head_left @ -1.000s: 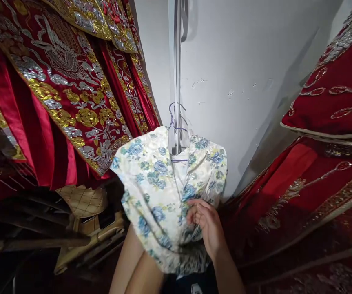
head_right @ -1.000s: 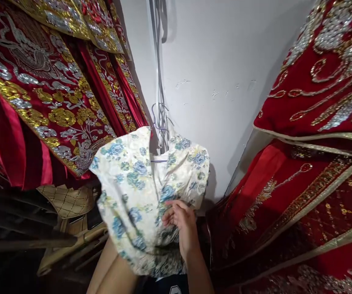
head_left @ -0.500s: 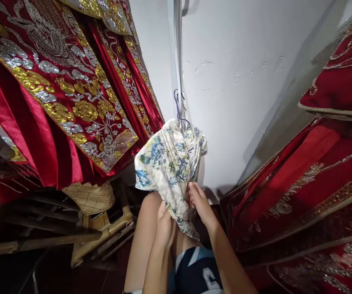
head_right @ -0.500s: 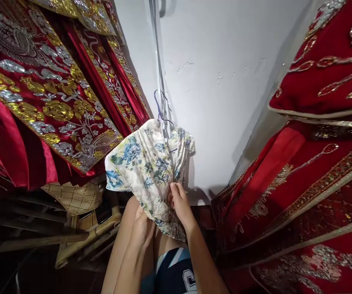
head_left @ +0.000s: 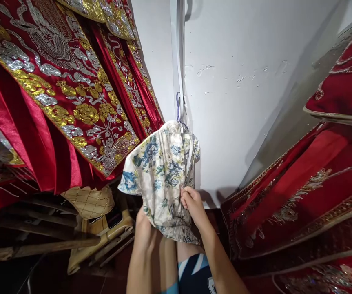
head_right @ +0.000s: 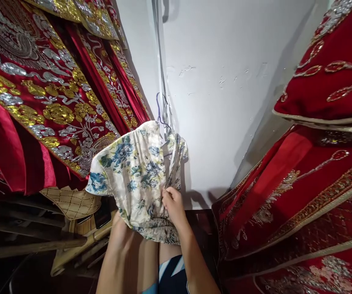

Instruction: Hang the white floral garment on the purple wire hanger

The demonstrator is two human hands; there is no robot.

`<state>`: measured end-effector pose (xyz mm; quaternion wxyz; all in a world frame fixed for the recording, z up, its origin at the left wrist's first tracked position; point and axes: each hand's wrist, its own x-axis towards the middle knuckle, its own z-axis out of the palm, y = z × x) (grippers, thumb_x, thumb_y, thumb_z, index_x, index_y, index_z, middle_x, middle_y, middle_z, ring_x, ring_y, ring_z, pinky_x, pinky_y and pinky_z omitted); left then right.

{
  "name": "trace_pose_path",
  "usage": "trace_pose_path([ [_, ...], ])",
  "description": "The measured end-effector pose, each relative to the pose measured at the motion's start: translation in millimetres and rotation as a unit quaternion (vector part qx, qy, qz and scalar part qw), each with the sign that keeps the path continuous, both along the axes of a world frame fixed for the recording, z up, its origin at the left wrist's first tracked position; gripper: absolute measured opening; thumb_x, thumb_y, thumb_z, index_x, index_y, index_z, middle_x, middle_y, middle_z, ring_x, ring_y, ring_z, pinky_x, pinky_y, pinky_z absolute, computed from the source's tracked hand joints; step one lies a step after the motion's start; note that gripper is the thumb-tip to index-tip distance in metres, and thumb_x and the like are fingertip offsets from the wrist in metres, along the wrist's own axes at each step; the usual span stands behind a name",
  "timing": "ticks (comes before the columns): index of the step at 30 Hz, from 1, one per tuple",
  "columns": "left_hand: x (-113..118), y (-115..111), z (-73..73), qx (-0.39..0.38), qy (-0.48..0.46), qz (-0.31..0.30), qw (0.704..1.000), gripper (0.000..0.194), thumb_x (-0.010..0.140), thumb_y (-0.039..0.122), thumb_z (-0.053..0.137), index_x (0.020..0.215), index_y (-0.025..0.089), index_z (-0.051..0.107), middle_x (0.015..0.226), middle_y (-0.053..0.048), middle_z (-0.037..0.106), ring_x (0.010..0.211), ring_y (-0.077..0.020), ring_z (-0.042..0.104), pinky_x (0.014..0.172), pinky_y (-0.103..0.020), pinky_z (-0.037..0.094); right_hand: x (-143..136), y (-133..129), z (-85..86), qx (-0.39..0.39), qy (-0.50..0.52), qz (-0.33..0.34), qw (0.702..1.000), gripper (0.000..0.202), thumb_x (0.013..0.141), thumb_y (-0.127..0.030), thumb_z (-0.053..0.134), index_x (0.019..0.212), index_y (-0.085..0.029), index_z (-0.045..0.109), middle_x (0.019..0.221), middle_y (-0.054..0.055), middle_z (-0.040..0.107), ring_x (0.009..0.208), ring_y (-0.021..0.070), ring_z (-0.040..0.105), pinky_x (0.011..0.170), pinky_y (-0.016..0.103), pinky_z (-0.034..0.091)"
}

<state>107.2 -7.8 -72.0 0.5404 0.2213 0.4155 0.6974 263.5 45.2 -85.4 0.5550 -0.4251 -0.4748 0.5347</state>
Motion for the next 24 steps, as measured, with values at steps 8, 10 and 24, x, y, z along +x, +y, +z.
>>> trace_pose_path([
  [8,-57.5,1.8,-18.0,0.055,0.036,0.129,0.989,0.037,0.064,0.040,0.083,0.089,0.018,0.067,0.081,-0.002,0.071,0.076,-0.0142,0.066,0.078,-0.026,0.054,42.7,-29.0,28.9,0.013,-0.099,-0.091,0.991,0.037,0.083,-0.037,0.065,0.053,-0.020,0.051,0.043,-0.004,0.045,0.043,0.0092,0.037,0.048,0.025,0.030],
  [10,-30.4,0.7,-13.9,0.066,0.092,0.058,0.992,0.036,0.068,0.040,0.082,0.092,0.017,0.067,0.087,-0.005,0.072,0.084,-0.0167,0.067,0.084,-0.028,0.053,32.3,-34.0,41.2,0.006,-0.115,-0.016,0.993,0.034,0.083,-0.036,0.065,0.056,-0.019,0.057,0.045,-0.002,0.051,0.042,0.0096,0.041,0.048,0.025,0.032],
  [24,73.4,4.6,-25.5,0.144,0.355,-0.035,0.923,0.025,0.094,0.037,0.056,0.078,0.018,0.060,0.075,-0.003,0.059,0.075,-0.0179,0.056,0.070,-0.025,0.043,22.1,-26.0,51.5,-0.022,-0.080,0.009,0.997,0.031,0.079,-0.041,0.067,0.059,-0.017,0.061,0.043,-0.002,0.053,0.038,0.0083,0.039,0.042,0.024,0.029],
])
